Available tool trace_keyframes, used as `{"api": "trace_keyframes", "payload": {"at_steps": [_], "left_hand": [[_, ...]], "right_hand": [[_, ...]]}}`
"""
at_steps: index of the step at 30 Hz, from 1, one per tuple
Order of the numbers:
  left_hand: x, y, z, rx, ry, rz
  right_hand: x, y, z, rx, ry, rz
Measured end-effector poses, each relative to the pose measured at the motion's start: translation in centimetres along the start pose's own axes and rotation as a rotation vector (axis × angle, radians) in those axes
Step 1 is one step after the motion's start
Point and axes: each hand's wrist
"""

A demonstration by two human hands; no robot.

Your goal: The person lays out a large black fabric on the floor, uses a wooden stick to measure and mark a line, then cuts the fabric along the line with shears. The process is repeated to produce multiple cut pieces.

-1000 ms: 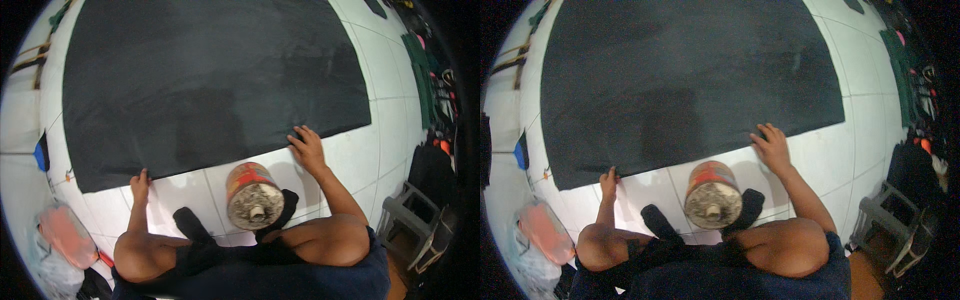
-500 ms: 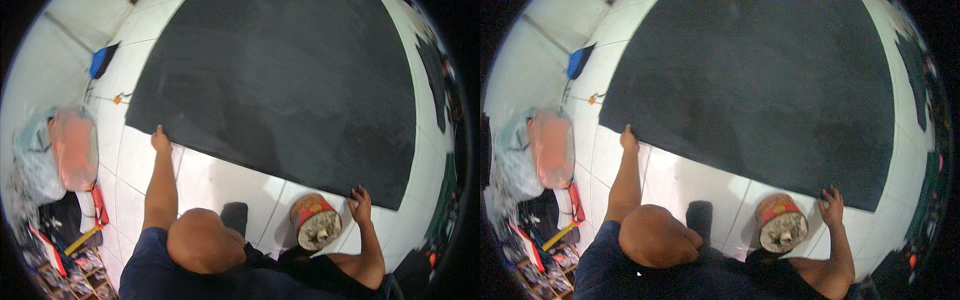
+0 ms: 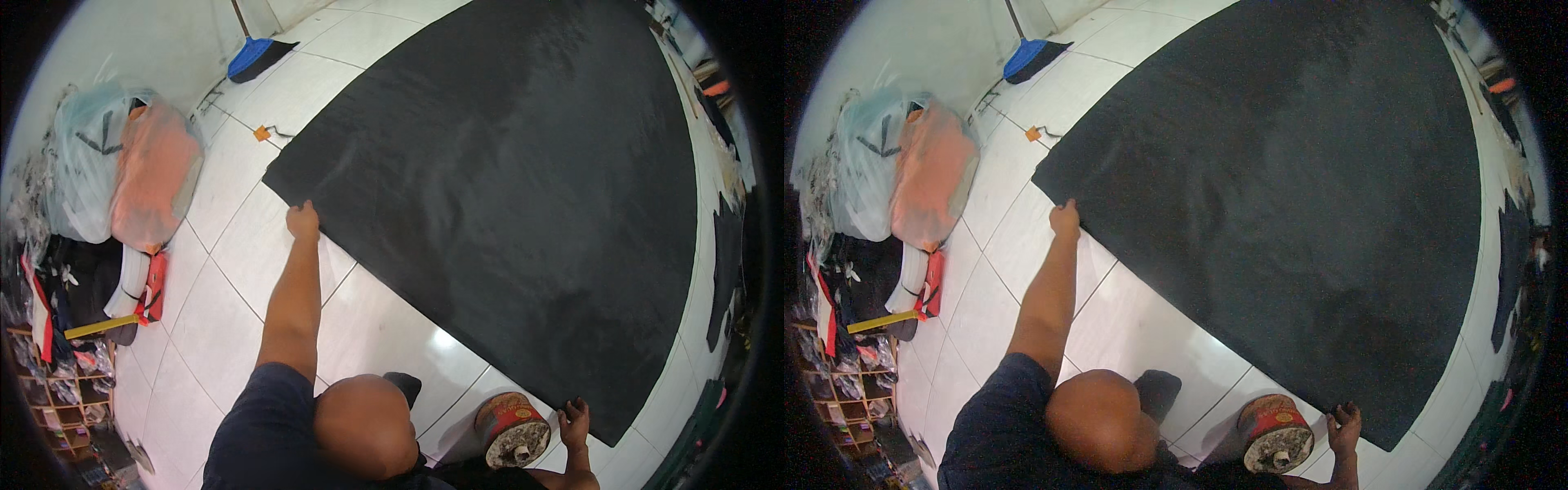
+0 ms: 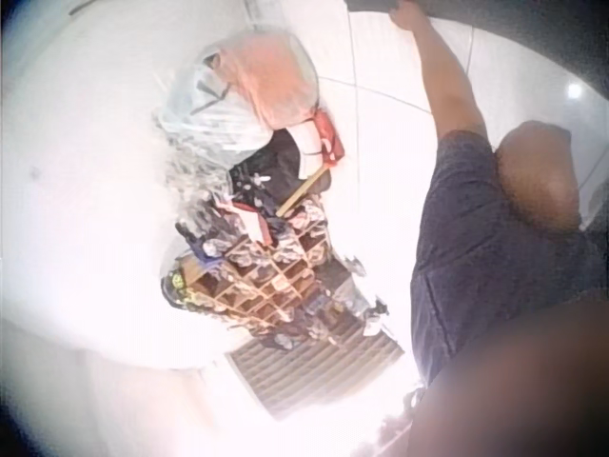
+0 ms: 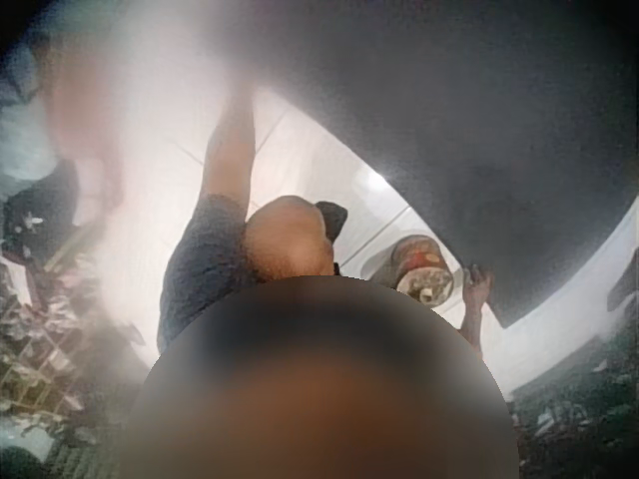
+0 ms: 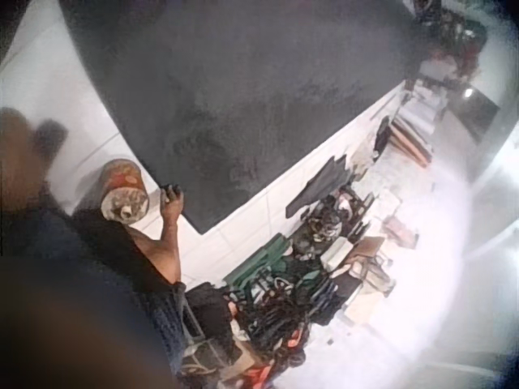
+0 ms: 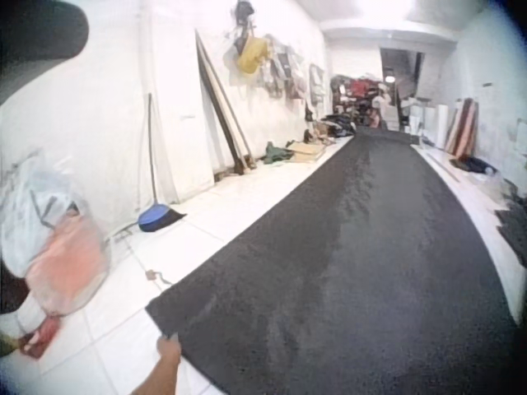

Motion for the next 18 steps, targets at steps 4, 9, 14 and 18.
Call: {"api": "trace_keyframes", "payload": {"at_steps": [4,9,14,18], "left_hand": [[-0.9,1.6,-2.5,-0.255,-0.276,0.210],[3.8,-1.4,0.7,-0.031,-0.072,0.055],[-4.6,-1.5,-6.5,0.150,0.267,0.067],[-14.0,-1.8,-7.5,0.297,0.845,0.538]], "right_hand": [[-1.6,-0.7,-1.4,-0.084,0.054,-0.007],[0.6,0.0,-0.4,-0.128,-0.055,0.047],[-1.1,-0.7,-0.8,-0.059,0.016,0.019],[-0.6,-0.6,-0.2,-0.075,-0.006,0.016]]}}
Point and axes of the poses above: each hand's wrist, its own x-axis towards the middle knuckle, its own y-axis out of the palm, z = x × y, and after that the axes turned 14 degrees about -x, right-handed
